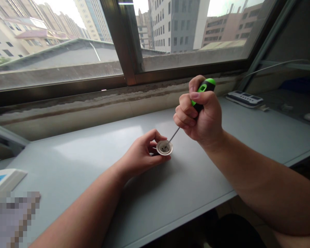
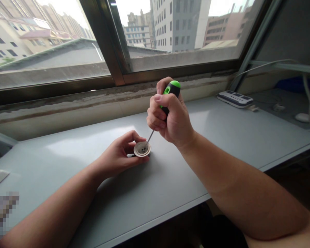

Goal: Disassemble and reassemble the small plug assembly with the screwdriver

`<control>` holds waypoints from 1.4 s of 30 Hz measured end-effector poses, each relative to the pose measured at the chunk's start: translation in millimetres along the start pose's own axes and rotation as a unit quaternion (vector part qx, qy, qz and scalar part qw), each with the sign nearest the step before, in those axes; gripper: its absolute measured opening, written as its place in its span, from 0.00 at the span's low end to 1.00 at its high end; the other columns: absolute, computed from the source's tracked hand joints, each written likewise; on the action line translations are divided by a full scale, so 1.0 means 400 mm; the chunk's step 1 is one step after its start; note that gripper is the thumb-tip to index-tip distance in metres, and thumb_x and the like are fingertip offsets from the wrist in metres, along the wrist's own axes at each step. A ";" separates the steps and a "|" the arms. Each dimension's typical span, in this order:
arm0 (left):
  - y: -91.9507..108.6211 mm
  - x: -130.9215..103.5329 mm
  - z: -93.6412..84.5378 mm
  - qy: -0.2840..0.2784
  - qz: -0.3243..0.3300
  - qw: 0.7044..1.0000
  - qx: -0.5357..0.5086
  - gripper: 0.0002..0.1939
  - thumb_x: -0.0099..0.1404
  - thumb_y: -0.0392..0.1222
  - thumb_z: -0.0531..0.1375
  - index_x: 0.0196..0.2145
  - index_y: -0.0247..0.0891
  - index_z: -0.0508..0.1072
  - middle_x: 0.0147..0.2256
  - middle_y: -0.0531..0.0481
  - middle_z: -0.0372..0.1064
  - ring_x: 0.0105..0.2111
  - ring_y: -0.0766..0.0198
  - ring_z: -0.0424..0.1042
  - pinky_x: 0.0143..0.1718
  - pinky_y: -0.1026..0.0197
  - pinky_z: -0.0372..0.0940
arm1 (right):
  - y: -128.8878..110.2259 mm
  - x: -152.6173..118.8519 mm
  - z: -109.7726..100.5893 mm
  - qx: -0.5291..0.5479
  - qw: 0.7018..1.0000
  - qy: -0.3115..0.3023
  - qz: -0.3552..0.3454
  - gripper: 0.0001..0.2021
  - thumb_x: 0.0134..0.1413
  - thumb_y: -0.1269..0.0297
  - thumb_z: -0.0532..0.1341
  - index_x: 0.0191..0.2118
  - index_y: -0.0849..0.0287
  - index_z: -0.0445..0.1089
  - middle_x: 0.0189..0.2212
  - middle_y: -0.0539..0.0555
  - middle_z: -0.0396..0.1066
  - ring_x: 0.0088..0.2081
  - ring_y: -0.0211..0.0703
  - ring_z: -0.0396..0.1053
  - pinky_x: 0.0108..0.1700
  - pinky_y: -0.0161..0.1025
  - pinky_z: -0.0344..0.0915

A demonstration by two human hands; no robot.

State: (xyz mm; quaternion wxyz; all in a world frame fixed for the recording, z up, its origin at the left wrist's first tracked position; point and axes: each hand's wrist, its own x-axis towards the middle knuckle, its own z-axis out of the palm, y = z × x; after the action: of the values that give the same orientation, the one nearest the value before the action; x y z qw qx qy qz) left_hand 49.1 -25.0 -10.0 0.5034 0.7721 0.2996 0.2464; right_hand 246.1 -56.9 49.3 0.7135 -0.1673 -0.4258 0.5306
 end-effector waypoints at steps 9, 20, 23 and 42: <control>0.002 0.001 -0.001 0.004 -0.002 1.000 0.004 0.22 0.57 0.44 0.74 0.40 0.40 0.67 0.46 0.45 0.75 0.40 0.60 0.76 0.39 0.59 0.68 | -0.003 -0.004 0.006 -0.021 1.000 -0.014 -0.019 0.12 0.53 0.65 0.61 0.33 0.50 0.54 0.15 0.37 0.49 0.15 0.31 0.39 0.17 0.31 0.41; 0.001 0.001 0.001 0.000 0.002 1.000 0.005 0.21 0.57 0.44 0.74 0.40 0.39 0.67 0.45 0.45 0.75 0.40 0.60 0.75 0.39 0.59 0.68 | -0.006 -0.008 0.009 -0.001 0.999 -0.026 -0.023 0.15 0.51 0.63 0.65 0.33 0.50 0.54 0.15 0.37 0.48 0.14 0.30 0.41 0.17 0.32 0.40; -0.002 0.002 0.001 -0.002 0.005 1.000 0.002 0.21 0.58 0.44 0.74 0.41 0.39 0.67 0.45 0.46 0.75 0.40 0.61 0.75 0.39 0.59 0.68 | -0.002 -0.009 0.011 -0.013 0.999 -0.020 -0.025 0.17 0.51 0.60 0.66 0.32 0.50 0.53 0.15 0.37 0.48 0.14 0.31 0.40 0.17 0.33 0.40; -0.005 0.002 0.004 -0.012 0.016 0.999 -0.040 0.22 0.58 0.42 0.75 0.41 0.38 0.67 0.44 0.46 0.74 0.39 0.62 0.75 0.39 0.60 0.69 | 0.004 0.000 0.001 0.001 0.997 -0.060 -0.054 0.18 0.55 0.59 0.65 0.31 0.51 0.50 0.13 0.37 0.46 0.13 0.31 0.37 0.16 0.33 0.38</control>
State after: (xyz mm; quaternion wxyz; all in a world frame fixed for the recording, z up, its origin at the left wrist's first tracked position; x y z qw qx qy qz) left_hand 50.2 -25.0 -12.3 0.5338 0.7588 0.2709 0.2566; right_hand 244.7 -56.2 48.6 0.7143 -0.1114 -0.4756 0.5011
